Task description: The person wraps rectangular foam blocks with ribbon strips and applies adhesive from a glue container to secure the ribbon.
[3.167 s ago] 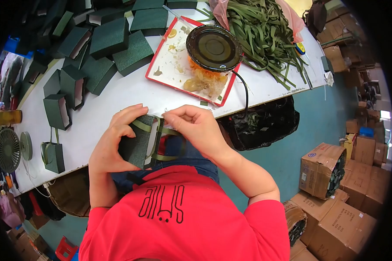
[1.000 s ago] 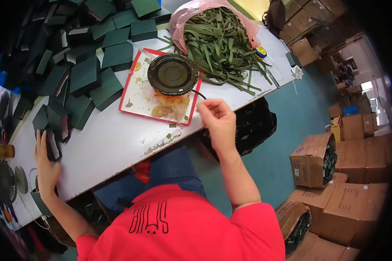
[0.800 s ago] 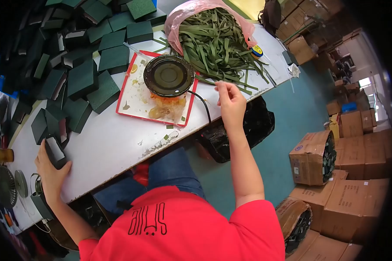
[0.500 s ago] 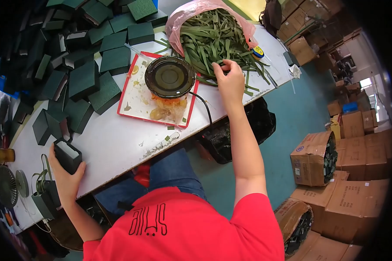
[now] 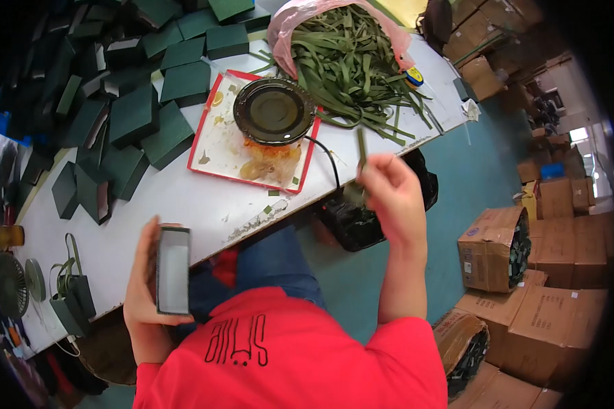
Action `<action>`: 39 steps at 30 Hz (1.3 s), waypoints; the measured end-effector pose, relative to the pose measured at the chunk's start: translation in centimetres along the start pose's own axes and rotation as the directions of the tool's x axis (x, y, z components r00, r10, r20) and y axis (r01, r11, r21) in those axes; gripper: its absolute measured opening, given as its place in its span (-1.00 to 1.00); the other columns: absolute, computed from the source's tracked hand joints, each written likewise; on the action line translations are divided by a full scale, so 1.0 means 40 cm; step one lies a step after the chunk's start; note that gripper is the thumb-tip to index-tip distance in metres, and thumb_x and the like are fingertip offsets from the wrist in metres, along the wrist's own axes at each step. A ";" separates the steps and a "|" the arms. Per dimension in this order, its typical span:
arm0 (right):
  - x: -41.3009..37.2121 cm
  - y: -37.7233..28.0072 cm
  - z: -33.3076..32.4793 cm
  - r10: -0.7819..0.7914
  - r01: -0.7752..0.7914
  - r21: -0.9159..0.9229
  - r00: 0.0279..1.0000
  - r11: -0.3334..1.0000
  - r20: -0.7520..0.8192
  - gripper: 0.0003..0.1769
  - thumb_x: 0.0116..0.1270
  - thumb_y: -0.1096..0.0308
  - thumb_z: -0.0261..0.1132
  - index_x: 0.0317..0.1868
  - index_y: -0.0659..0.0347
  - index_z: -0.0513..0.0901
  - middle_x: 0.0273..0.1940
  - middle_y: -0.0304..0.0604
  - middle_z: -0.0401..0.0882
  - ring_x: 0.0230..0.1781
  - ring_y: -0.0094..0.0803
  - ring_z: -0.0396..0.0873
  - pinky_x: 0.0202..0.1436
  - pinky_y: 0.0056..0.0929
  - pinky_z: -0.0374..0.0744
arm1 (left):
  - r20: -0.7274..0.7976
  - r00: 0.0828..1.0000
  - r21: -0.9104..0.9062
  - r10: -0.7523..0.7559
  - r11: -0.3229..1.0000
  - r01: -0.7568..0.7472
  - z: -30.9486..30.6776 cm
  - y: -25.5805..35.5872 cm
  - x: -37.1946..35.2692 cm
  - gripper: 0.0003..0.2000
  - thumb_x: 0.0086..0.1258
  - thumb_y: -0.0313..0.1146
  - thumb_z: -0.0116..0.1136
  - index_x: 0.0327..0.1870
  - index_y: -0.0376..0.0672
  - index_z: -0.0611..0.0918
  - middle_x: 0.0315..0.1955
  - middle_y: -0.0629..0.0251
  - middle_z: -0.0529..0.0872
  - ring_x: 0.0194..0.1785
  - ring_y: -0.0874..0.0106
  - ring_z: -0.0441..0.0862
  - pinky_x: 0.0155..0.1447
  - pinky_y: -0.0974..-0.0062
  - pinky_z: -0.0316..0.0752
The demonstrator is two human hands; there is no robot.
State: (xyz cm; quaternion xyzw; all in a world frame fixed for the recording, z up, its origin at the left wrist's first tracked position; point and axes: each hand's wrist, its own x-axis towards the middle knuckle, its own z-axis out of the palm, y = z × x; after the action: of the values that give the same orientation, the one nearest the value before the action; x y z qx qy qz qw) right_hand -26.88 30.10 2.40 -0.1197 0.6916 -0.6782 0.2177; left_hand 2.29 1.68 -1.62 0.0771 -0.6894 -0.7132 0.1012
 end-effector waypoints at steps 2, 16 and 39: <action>-0.085 -0.008 0.041 0.103 -0.092 -0.068 0.979 0.993 0.174 -0.82 0.38 0.46 0.38 -0.04 0.27 0.65 -0.23 -0.30 0.72 -0.35 -0.72 0.57 -0.32 -0.77 0.42 | 0.258 0.961 -0.062 -0.100 0.991 0.120 0.013 0.021 0.020 0.38 -0.36 -0.07 0.75 0.59 -0.36 0.11 0.48 -0.03 0.28 0.53 0.12 0.27 0.52 0.25 0.17; -0.125 0.050 0.251 0.272 -0.114 -0.295 0.772 0.949 0.575 -0.75 0.36 0.45 0.40 0.03 0.28 0.69 -0.61 -0.51 0.30 -0.57 -0.78 0.18 -0.47 -0.63 0.23 | 0.478 0.876 -0.132 0.059 0.991 0.005 0.048 0.020 0.058 0.29 -0.30 -0.09 0.66 0.60 -0.25 0.16 0.58 -0.12 0.12 0.65 0.01 0.03 0.62 0.19 0.00; 0.067 0.085 0.218 0.050 -0.059 0.142 0.996 0.988 0.069 -0.77 0.52 0.25 0.31 -0.18 0.27 0.58 -0.42 -0.26 0.62 -0.61 -0.66 0.42 -0.54 -0.64 0.36 | -0.144 0.986 0.921 0.080 0.375 0.104 -0.030 0.017 0.054 -0.06 -0.06 -0.35 0.47 0.49 -0.27 0.33 0.33 0.05 0.41 0.39 0.05 0.36 0.42 0.15 0.21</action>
State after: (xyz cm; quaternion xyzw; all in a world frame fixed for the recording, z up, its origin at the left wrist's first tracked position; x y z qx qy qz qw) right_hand -24.74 21.31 -1.22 -0.1068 0.6364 -0.7159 0.2666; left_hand 0.52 -0.04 -0.92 0.1839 -0.9586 -0.1973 0.0917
